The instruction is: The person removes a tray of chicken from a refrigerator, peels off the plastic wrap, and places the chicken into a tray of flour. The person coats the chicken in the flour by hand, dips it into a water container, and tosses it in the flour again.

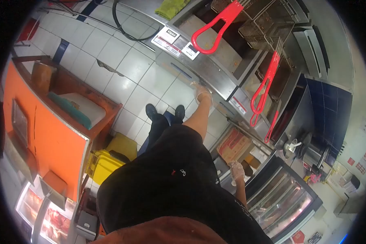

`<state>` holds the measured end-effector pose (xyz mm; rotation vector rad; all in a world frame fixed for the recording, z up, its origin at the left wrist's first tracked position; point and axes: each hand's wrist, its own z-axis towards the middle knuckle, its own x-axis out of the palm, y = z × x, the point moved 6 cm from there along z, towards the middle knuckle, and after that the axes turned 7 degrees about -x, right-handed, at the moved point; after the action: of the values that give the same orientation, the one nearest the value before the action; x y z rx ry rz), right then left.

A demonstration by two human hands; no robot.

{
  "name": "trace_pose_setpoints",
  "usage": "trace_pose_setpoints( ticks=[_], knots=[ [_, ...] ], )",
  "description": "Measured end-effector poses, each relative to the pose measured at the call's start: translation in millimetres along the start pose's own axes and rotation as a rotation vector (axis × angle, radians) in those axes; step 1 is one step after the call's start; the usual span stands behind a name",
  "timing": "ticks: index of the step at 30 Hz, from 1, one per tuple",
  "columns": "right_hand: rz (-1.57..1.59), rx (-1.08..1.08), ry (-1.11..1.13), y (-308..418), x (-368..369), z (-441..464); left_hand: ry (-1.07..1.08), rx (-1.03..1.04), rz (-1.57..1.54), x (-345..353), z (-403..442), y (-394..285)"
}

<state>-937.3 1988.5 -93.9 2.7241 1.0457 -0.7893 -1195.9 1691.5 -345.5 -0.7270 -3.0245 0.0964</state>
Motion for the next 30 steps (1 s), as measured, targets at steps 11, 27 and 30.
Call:
trace_pose_setpoints(
  ticks=[11,27,30],
  knots=[
    [0.818,0.397,-0.202,8,-18,-36,0.082,0.077,0.164,-13,-22,-40],
    [-0.242,-0.264,-0.108,0,7,122,-0.698,0.86,1.556,-384,-55,-233],
    [-0.253,-0.251,0.06,45,-35,193,-0.578,0.738,1.572,-398,-65,-310]
  ],
)
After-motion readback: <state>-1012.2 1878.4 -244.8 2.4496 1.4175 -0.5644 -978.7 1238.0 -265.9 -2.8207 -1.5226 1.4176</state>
